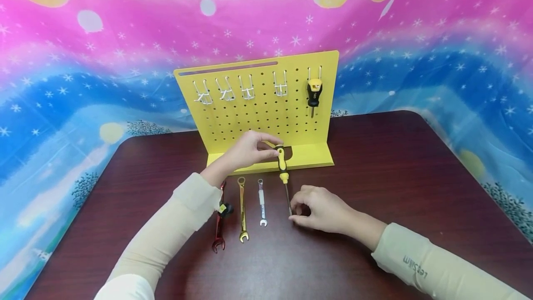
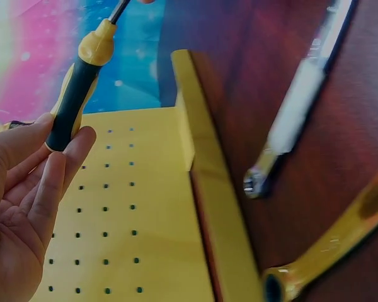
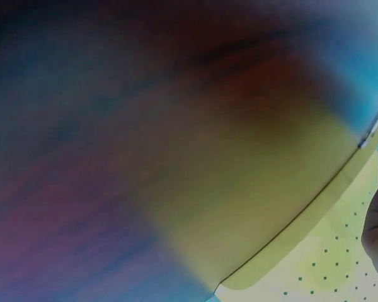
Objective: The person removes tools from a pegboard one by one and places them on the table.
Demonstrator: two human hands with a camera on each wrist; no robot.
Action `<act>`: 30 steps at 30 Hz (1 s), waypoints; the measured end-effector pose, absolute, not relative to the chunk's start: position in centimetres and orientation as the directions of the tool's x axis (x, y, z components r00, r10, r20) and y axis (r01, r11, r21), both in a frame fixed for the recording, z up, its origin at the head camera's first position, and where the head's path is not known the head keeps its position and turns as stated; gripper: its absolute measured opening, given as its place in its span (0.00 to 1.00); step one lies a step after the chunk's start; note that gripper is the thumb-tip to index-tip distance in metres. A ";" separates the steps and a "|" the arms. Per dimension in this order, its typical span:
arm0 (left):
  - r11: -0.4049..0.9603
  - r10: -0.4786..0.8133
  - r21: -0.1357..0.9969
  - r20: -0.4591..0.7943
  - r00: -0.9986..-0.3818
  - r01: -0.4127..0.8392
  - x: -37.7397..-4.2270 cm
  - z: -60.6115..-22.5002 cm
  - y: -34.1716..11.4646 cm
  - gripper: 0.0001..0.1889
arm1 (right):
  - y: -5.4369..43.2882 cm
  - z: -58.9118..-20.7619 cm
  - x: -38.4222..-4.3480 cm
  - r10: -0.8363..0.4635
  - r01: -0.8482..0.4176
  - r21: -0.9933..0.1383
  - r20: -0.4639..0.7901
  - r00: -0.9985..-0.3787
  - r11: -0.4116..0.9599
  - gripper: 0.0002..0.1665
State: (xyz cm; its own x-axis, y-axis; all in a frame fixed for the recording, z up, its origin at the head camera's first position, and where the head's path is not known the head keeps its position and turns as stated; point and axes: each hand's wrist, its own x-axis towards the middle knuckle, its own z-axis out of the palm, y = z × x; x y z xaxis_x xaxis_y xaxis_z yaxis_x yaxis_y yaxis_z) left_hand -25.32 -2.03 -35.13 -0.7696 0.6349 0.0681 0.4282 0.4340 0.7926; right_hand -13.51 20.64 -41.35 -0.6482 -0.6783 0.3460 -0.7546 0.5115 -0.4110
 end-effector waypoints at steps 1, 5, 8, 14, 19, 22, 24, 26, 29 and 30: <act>0.437 0.638 0.791 0.062 -0.768 0.428 -25.2 -35.4 -2.0 0.17 | 20.6 -41.4 -13.4 -0.684 -0.758 -0.407 0.345 -0.643 0.509 0.10; 0.451 0.657 0.770 0.057 -0.752 0.452 -25.0 -36.3 -1.9 0.17 | 20.4 -41.7 -12.9 -0.701 -0.762 -0.404 0.322 -0.637 0.506 0.09; 0.461 0.668 0.757 0.047 -0.743 0.463 -24.8 -37.0 -1.9 0.17 | 20.3 -41.9 -12.6 -0.707 -0.756 -0.404 0.298 -0.642 0.516 0.09; 0.488 0.685 0.738 0.008 -0.729 0.466 -24.6 -37.8 -2.1 0.17 | 20.3 -41.9 -12.1 -0.716 -0.752 -0.408 0.275 -0.642 0.518 0.10; 0.516 0.693 0.704 -0.006 -0.721 0.489 -24.4 -38.5 -2.1 0.16 | 20.3 -42.0 -11.9 -0.729 -0.753 -0.412 0.254 -0.636 0.513 0.11; 0.528 0.701 0.674 -0.002 -0.714 0.517 -24.3 -38.9 -2.0 0.15 | 20.3 -42.0 -11.7 -0.736 -0.754 -0.418 0.245 -0.631 0.507 0.12; 0.538 0.707 0.649 0.000 -0.707 0.538 -24.2 -39.1 -2.0 0.14 | 20.3 -42.0 -11.6 -0.742 -0.756 -0.420 0.240 -0.626 0.502 0.12; 0.547 0.710 0.637 -0.008 -0.704 0.544 -24.1 -39.2 -1.9 0.14 | 20.3 -42.0 -11.6 -0.747 -0.758 -0.418 0.234 -0.623 0.501 0.12; 0.549 0.712 0.638 -0.019 -0.702 0.540 -24.1 -39.4 -1.9 0.14 | 20.2 -41.9 -11.5 -0.750 -0.761 -0.405 0.228 -0.620 0.506 0.13; 0.549 0.712 0.644 -0.026 -0.701 0.534 -24.0 -39.5 -1.8 0.14 | 20.2 -41.9 -11.5 -0.752 -0.763 -0.400 0.227 -0.619 0.508 0.14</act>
State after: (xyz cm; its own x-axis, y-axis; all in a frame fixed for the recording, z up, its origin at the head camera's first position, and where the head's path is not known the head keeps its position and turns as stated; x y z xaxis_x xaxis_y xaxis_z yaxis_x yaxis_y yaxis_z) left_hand -24.03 -1.85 -39.49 -0.7012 0.7125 -0.0257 0.5337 0.5485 0.6436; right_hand -11.47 20.20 -41.95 -0.6190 -0.7519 0.2270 -0.7632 0.5076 -0.3998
